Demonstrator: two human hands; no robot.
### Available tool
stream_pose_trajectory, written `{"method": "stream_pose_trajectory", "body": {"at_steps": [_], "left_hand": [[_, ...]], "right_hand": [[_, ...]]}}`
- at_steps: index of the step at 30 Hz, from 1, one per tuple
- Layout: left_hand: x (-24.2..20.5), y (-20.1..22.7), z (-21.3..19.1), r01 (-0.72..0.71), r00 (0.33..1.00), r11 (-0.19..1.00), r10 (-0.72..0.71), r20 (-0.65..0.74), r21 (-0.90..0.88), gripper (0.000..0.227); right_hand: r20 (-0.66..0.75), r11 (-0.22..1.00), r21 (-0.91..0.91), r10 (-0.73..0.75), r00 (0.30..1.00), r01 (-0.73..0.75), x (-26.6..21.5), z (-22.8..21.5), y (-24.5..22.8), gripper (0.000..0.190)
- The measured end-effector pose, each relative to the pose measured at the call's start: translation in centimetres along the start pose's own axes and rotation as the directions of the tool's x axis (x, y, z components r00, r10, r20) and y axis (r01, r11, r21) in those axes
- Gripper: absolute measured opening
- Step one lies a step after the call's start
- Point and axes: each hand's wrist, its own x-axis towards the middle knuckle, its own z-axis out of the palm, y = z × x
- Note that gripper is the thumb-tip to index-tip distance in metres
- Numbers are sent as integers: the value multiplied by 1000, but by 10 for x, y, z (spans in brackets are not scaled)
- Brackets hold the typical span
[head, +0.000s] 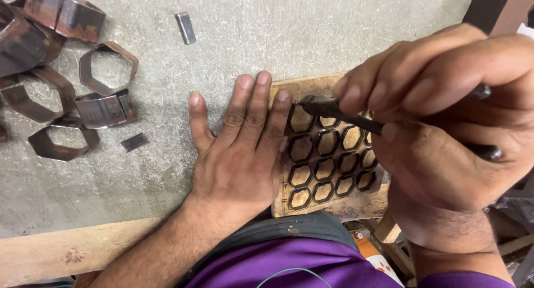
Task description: The person files the edges of a small metal hexagonal piece using a metal file. They then place the piece into a wooden mold with multiple hexagonal cavities, tap it with a hammer, and use pliers to adjust the metal within the mold.
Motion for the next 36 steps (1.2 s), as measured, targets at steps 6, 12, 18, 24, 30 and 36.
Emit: {"method": "stream_pose_trajectory", "body": {"at_steps": [6, 12, 18, 24, 30, 36], "left_hand": [[2, 6, -5, 11, 998, 999, -13, -61, -45, 58], [8, 8, -10, 39, 999, 999, -39, -12, 21, 49], [8, 10, -17, 29, 999, 999, -31, -32, -34, 62], [7, 5, -9, 26, 999, 997, -24, -22, 77, 72], [7, 7, -4, -37, 990, 999, 37, -136, 2, 61], [5, 8, -10, 15, 998, 998, -12, -61, 62, 55]], "right_hand": [[167, 998, -33, -53, 985, 60, 14, 1, -1, 26], [307, 989, 136, -92, 947, 52, 43, -3, 16, 27], [270, 998, 57, -4, 963, -11, 44, 3, -8, 39], [-13, 976, 177, -124, 992, 125, 12, 3, -22, 30], [185, 880, 334, -413, 891, 338, 31, -20, 45, 16], [35, 836, 330, -475, 879, 439, 14, -50, 40, 26]]}}
